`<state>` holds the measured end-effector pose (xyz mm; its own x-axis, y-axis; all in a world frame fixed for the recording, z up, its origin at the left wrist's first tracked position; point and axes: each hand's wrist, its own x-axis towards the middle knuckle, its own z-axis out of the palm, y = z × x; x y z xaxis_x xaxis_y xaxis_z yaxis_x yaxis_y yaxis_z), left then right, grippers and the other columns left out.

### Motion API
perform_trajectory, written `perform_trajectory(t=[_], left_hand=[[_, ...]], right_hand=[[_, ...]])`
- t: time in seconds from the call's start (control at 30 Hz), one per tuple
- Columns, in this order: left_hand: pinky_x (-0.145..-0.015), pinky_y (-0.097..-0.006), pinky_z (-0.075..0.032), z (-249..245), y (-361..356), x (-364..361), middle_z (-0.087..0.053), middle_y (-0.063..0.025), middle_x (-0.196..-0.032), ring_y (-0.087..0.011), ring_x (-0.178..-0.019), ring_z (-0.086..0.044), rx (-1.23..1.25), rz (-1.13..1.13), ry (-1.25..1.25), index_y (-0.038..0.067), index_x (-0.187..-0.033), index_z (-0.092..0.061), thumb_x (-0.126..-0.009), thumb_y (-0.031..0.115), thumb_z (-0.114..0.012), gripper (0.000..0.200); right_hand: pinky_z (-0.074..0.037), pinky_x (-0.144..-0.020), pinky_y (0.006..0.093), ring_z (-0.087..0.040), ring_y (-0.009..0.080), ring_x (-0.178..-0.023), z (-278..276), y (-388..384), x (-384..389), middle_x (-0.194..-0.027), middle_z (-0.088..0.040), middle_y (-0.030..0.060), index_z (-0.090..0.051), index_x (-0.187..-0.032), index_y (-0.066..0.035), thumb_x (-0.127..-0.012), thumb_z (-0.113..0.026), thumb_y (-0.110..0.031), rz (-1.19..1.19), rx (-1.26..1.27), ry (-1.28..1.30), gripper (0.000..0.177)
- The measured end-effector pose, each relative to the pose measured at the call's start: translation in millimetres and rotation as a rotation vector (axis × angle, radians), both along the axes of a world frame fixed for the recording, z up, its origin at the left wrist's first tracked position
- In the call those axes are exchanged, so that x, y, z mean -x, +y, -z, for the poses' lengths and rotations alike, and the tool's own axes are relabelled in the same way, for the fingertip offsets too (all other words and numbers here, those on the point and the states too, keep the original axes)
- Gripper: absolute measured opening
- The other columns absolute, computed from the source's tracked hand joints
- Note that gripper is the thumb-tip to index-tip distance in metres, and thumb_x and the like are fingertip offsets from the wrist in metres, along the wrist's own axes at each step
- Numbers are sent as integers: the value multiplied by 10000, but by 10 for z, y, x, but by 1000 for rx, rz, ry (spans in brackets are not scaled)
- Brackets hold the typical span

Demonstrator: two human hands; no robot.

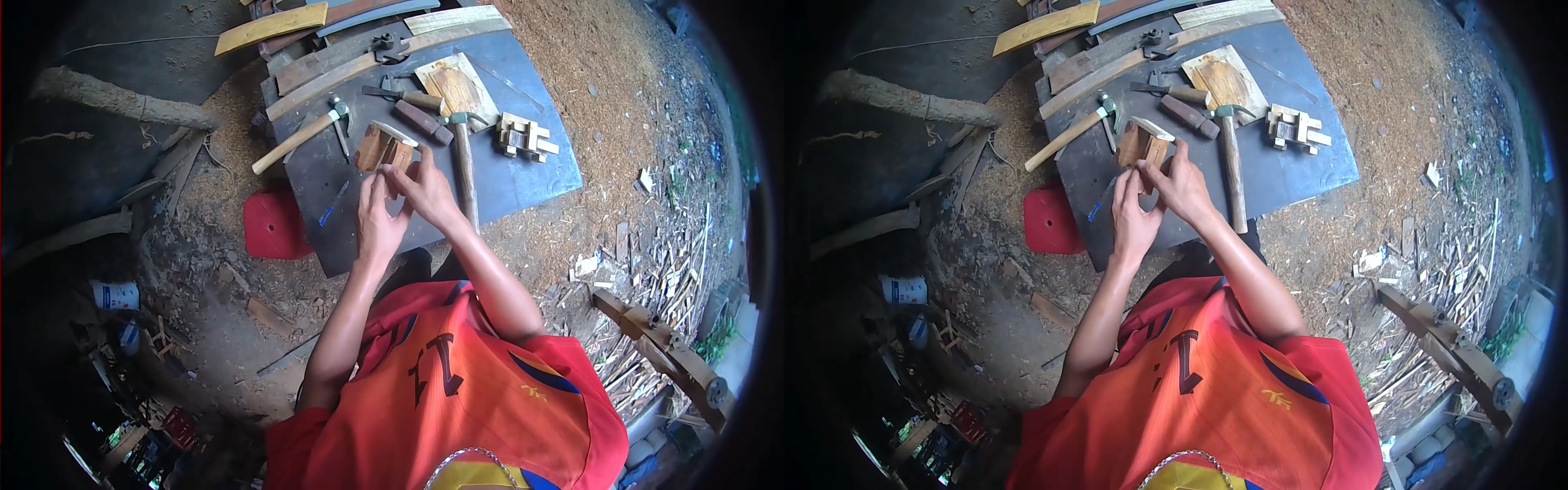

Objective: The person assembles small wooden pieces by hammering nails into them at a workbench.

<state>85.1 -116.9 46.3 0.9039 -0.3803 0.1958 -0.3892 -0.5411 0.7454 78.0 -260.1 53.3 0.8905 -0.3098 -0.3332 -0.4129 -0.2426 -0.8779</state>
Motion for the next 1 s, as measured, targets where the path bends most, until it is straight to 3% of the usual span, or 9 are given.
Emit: perform_trajectory(t=[0.13,0.2,0.27,0.3,0.4,0.43,0.57,0.77,1.0], left_hand=[[-1026,-490,-458,-299,319,-123,-574,-193,-1304,-376,-1179,-599,-16,-79,-112,-21,-1362,-552,-854,225,-826,627],[-1031,-471,-443,-295,379,-258,-515,-234,-1369,-345,-1244,-549,108,-382,85,-17,-1377,-536,-904,392,-808,682],[-943,-430,-508,42,466,-443,-598,-187,-1216,-282,-1136,-608,308,-392,370,-39,-1358,-543,-920,493,-781,729],[-810,-365,-566,-309,470,-543,-641,-97,-994,-199,-923,-665,237,-253,663,-47,-1284,-589,-914,561,-768,734],[-675,-295,-573,-169,404,-549,-602,-18,-825,-120,-708,-636,425,-263,826,-12,-1170,-648,-910,535,-786,621],[-536,-248,-525,-114,339,-503,-579,-17,-808,-75,-608,-580,443,-309,748,9,-1064,-670,-934,500,-773,518],[-391,-243,-411,-48,177,-344,-528,18,-695,-56,-486,-487,542,-404,772,43,-940,-658,-960,438,-764,410],[-369,-243,-360,18,256,-203,-483,56,-613,-44,-445,-461,487,-401,855,78,-835,-611,-949,437,-778,412],[-367,-207,-341,200,419,-121,-485,70,-637,-17,-460,-475,381,-359,911,124,-865,-601,-950,476,-766,398]], right_hand=[[-538,-910,484,-713,448,-1028,82,-127,105,-1075,-695,351,-314,-1532,69,-973,-599,-372,-60,35,-51,767],[-517,-940,486,-686,451,-1094,77,-187,176,-1181,-664,357,-290,-1574,25,-992,-538,-352,-164,19,-134,737],[-508,-949,490,-676,460,-1108,-144,-220,198,-1207,-661,344,-276,-1592,11,-995,-517,-342,-281,-124,-141,734],[-508,-943,493,-673,471,-1101,-138,-201,203,-1169,-676,325,-296,-1571,10,-992,-490,-301,-317,-116,-235,685],[-515,-915,499,-692,471,-1048,-17,-26,210,-1123,-696,310,-340,-1520,8,-1040,-449,-313,-194,-14,-296,587],[-525,-874,524,-696,492,-986,-177,72,207,-1067,-712,299,-418,-1402,1,-1099,-399,-364,-91,-81,-89,474],[-536,-751,581,-684,521,-882,-154,259,264,-930,-703,320,-465,-1195,3,-1119,-400,-428,26,378,-155,443],[-523,-678,596,-663,549,-796,66,79,349,-780,-667,336,-432,-1143,28,-1115,-413,-440,-224,376,-119,469],[-499,-730,590,-660,540,-847,7,-143,535,-828,-668,347,-457,-1159,26,-1114,-406,-463,-387,284,-58,494]])
